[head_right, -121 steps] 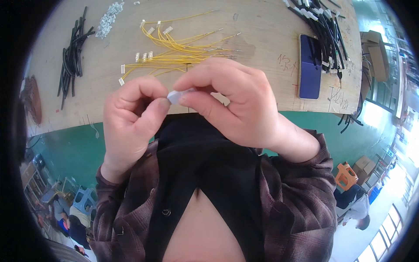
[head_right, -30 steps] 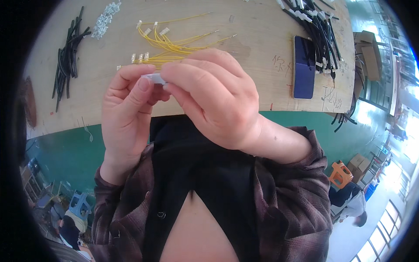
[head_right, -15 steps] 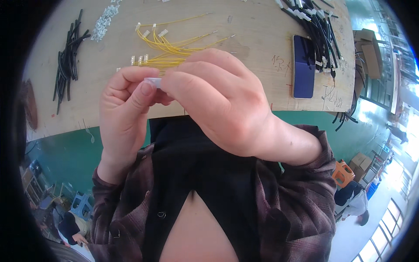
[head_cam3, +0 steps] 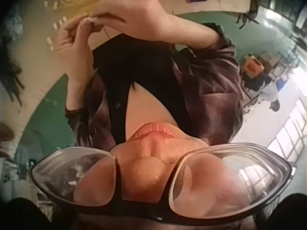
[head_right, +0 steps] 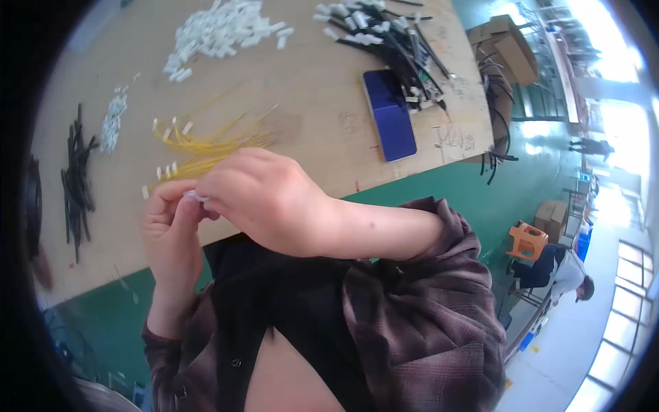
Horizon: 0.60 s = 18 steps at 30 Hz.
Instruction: The person assembles wire harnesses by inserting wires through black sleeves and attaching white plastic connector housings to the wire terminals by hand.
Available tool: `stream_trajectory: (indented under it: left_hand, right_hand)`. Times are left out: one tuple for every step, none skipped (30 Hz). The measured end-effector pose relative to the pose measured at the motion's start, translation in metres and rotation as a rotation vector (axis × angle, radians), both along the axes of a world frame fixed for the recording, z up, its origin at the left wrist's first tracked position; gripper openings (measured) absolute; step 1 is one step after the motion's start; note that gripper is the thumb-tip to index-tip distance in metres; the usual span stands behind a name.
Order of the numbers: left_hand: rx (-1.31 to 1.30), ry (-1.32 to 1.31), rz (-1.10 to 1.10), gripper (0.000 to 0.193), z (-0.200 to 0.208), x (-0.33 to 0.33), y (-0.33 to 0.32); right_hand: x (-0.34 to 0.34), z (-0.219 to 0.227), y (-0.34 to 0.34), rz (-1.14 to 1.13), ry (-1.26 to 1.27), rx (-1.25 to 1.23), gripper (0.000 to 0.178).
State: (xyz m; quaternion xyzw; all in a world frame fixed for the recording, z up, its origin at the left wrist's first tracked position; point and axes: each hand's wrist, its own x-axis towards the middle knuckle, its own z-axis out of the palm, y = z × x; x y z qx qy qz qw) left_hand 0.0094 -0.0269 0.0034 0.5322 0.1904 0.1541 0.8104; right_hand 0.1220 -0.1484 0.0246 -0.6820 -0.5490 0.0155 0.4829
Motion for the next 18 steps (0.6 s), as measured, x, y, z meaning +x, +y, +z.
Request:
stream_trajectory:
  left_hand:
    - [-0.086,-0.01,-0.065,0.023,0.0,0.0,0.004]
    - [-0.171,-0.017,-0.13,0.027,0.0,0.0,0.006]
    - [-0.143,0.013,-0.139,0.033,0.007,0.0,0.004]
    - [-0.135,0.003,-0.135,0.033,0.007,-0.004,0.005]
    - [-0.048,0.035,-0.119,0.031,0.003,-0.007,0.009]
    - [0.038,0.068,-0.103,0.03,-0.002,-0.009,0.012]
    - [0.05,0.069,-0.097,0.03,-0.006,-0.012,0.016]
    - [0.066,0.119,-0.118,0.027,-0.011,-0.016,0.019]
    - [0.083,0.175,-0.134,0.025,-0.016,-0.019,0.021]
    - [0.095,0.181,-0.132,0.025,-0.016,-0.016,0.018]
    - [0.095,0.229,-0.168,0.022,-0.015,-0.012,0.013]
    - [0.094,0.284,-0.196,0.02,-0.013,-0.01,0.009]
    - [0.175,0.281,-0.23,0.018,-0.014,-0.01,0.005]
    - [0.256,0.283,-0.265,0.016,-0.016,-0.011,0.005]
    - [0.381,0.26,-0.286,0.016,-0.019,-0.012,0.007]
    - [0.509,0.237,-0.311,0.015,-0.02,-0.014,0.015]
    - [0.693,0.199,-0.217,0.014,-0.022,-0.012,0.031]
    - [0.876,0.159,-0.136,0.014,-0.024,-0.008,0.047]
  right_hand:
    - [0.001,0.001,0.0,-0.005,0.214,-0.069,0.018]
    - [0.008,0.006,-0.005,-0.08,0.5,-0.147,0.018]
    - [0.021,0.015,-0.014,-0.155,0.787,-0.224,0.018]
    - [0.037,0.026,-0.024,-0.249,0.813,-0.232,0.018]
    - [0.055,0.031,-0.04,-0.414,0.636,-0.294,0.016]
    - [0.073,0.036,-0.056,-0.547,0.464,-0.302,0.014]
    - [0.092,0.033,-0.069,-0.682,0.389,-0.202,0.014]
    - [0.11,0.037,-0.08,-0.799,0.21,-0.269,0.014]
    - [0.132,0.036,-0.088,-0.851,-0.004,-0.388,0.015]
    - [0.157,0.031,-0.097,-0.846,-0.159,-0.439,0.02]
    - [0.181,0.021,-0.102,-0.818,-0.305,-0.483,0.026]
    - [0.202,0.009,-0.105,-0.788,-0.282,-0.466,0.026]
    - [0.218,-0.007,-0.102,-0.797,-0.234,-0.554,0.034]
    - [0.227,-0.021,-0.096,-0.799,-0.189,-0.643,0.042]
    - [0.227,-0.033,-0.091,-0.749,-0.195,-0.768,0.047]
    - [0.224,-0.043,-0.09,-0.695,-0.214,-0.885,0.051]
    - [0.228,-0.056,-0.096,-0.71,-0.317,-0.879,0.052]
    - [0.23,-0.068,-0.102,-0.734,-0.42,-0.874,0.054]
